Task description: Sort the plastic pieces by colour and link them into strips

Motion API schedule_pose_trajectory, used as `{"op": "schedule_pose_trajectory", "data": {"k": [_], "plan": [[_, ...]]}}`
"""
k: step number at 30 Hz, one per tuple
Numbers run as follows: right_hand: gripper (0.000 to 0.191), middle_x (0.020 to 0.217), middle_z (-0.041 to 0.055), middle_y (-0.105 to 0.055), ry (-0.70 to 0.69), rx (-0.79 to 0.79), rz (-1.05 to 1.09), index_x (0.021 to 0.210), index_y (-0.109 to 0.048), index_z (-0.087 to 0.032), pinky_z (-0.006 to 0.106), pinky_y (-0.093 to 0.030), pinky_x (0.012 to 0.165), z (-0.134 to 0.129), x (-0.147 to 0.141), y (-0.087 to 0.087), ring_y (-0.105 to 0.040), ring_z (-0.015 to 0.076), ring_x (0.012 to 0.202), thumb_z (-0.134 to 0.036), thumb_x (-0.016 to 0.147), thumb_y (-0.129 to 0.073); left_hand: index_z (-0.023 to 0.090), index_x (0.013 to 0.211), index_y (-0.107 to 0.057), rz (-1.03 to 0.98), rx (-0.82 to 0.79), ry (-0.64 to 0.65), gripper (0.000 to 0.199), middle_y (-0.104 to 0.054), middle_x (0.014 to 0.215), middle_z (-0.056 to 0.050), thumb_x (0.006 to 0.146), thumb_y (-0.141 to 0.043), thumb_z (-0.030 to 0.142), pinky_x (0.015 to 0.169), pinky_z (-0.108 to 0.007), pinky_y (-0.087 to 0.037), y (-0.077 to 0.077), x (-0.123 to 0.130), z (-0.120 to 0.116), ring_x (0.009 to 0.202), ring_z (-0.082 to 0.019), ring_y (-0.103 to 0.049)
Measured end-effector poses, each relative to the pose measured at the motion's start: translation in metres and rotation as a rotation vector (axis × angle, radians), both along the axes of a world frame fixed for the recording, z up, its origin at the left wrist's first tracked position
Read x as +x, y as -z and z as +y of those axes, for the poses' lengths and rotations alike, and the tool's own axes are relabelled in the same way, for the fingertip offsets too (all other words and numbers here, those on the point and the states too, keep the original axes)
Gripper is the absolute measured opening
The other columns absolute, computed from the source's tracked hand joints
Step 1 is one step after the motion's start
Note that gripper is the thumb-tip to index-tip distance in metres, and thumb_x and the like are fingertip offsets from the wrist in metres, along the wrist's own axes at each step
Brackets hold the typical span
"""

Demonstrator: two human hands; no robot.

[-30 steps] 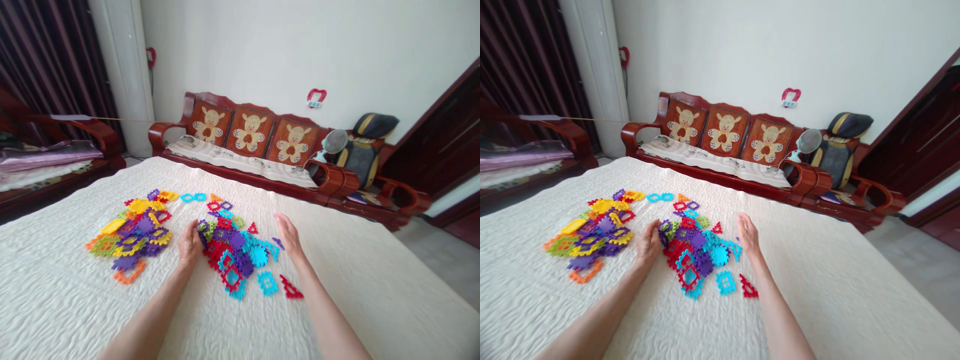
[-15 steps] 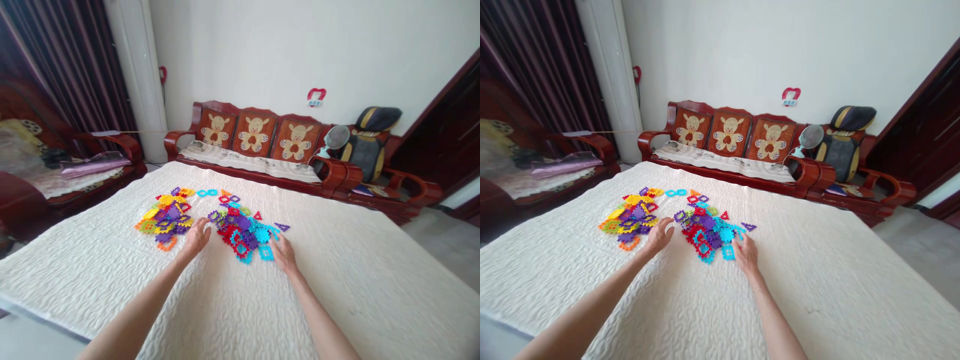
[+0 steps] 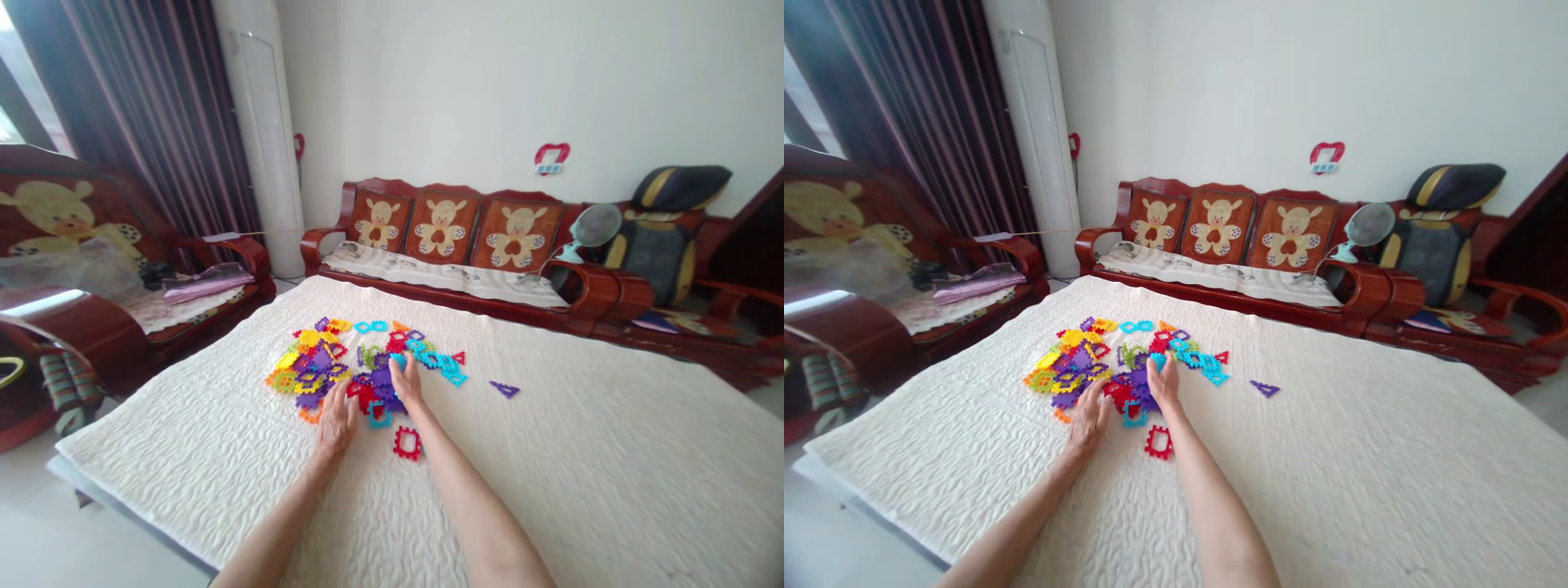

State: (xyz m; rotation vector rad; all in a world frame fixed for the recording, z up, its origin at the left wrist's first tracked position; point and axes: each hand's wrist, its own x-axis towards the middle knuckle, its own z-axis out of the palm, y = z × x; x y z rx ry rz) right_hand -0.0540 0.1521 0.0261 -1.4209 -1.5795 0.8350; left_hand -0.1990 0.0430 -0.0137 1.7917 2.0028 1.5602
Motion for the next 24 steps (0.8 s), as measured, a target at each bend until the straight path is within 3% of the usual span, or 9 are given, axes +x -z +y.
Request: {"op": "schedule_pose_trajectory", "data": {"k": [3,5,7,9,12,13,15,18,24], "plan": [[0.063,0.134,0.0108,-0.055,-0.1,0.016,0.045,0.131,-0.046,-0.019,0.037,-0.037,0.106,0.006,-0.035,-0.016,-0.046,0.0236,0.13,-0.058,0.082,-0.047,0.014,0.126,-0.054,-0.008,-0.007,-0.012,0.042,-0.058,0.128,-0.015,0.092,-0.042,0.036,0.106,-0.044,-0.041,0.001,-0.002,-0.001,0.124,-0.025,-0.051],[0.059,0.136,0.0085,-0.054,-0.133,0.112,0.067,0.131,-0.048,-0.021,0.035,-0.036,0.107,0.013,-0.026,-0.026,-0.046,0.0213,0.129,-0.058,0.085,-0.042,0.015,0.126,-0.054,-0.014,-0.012,-0.026,0.042,-0.057,0.129,-0.015,0.092,-0.043,0.036,0.106,-0.045,-0.04,0.003,-0.004,-0.001,0.124,-0.025,-0.05],[0.053,0.132,0.0085,-0.057,-0.049,0.24,0.009,0.127,-0.052,-0.022,0.037,-0.034,0.108,0.023,0.014,-0.032,-0.048,0.0211,0.126,-0.054,0.088,-0.035,0.017,0.125,-0.055,-0.022,-0.015,-0.036,0.04,-0.057,0.129,-0.013,0.091,-0.043,0.036,0.107,-0.045,-0.04,0.007,-0.005,0.0,0.124,-0.025,-0.05],[0.052,0.13,0.0132,-0.058,0.162,0.267,-0.147,0.125,-0.054,-0.016,0.039,-0.033,0.108,0.034,0.079,-0.031,-0.048,0.0239,0.125,-0.048,0.088,-0.036,0.018,0.123,-0.056,-0.022,-0.016,-0.04,0.039,-0.058,0.129,-0.013,0.091,-0.043,0.036,0.107,-0.045,-0.04,0.009,-0.004,0.002,0.124,-0.025,-0.051],[0.057,0.136,0.0193,-0.051,0.524,0.085,-0.399,0.132,-0.05,-0.011,0.046,-0.032,0.107,0.049,0.177,-0.017,-0.044,0.0305,0.129,-0.045,0.087,-0.038,0.017,0.122,-0.057,-0.008,-0.023,-0.032,0.039,-0.058,0.128,-0.014,0.091,-0.044,0.036,0.106,-0.046,-0.041,0.01,-0.002,0.004,0.124,-0.026,-0.051],[0.059,0.138,0.0213,-0.049,0.59,-0.014,-0.468,0.134,-0.047,-0.01,0.048,-0.032,0.105,0.052,0.201,-0.011,-0.044,0.0322,0.128,-0.046,0.088,-0.037,0.017,0.122,-0.057,-0.007,-0.025,-0.033,0.039,-0.058,0.128,-0.014,0.09,-0.044,0.036,0.106,-0.046,-0.041,0.009,-0.001,0.004,0.124,-0.026,-0.05],[0.063,0.134,0.0279,-0.05,0.593,-0.083,-0.496,0.133,-0.047,-0.004,0.055,-0.031,0.103,0.058,0.225,0.001,-0.045,0.0382,0.126,-0.046,0.087,-0.04,0.018,0.121,-0.058,-0.008,-0.029,-0.034,0.038,-0.058,0.127,-0.014,0.09,-0.044,0.035,0.106,-0.046,-0.041,0.009,0.0,0.004,0.124,-0.026,-0.051],[0.062,0.131,0.0261,-0.053,0.474,-0.073,-0.51,0.133,-0.048,-0.006,0.053,-0.03,0.104,0.068,0.21,0.013,-0.046,0.0376,0.125,-0.046,0.086,-0.045,0.017,0.12,-0.058,-0.007,-0.025,-0.026,0.037,-0.058,0.127,-0.014,0.09,-0.045,0.034,0.105,-0.046,-0.042,0.008,0.0,0.004,0.123,-0.025,-0.051],[0.054,0.122,0.0147,-0.062,0.208,0.014,-0.472,0.13,-0.052,-0.016,0.042,-0.031,0.105,0.103,0.127,0.016,-0.051,0.0288,0.122,-0.048,0.086,-0.05,0.017,0.118,-0.06,-0.01,-0.013,-0.036,0.036,-0.06,0.125,-0.014,0.091,-0.044,0.035,0.103,-0.046,-0.044,0.009,-0.001,0.003,0.119,-0.025,-0.055]]}}
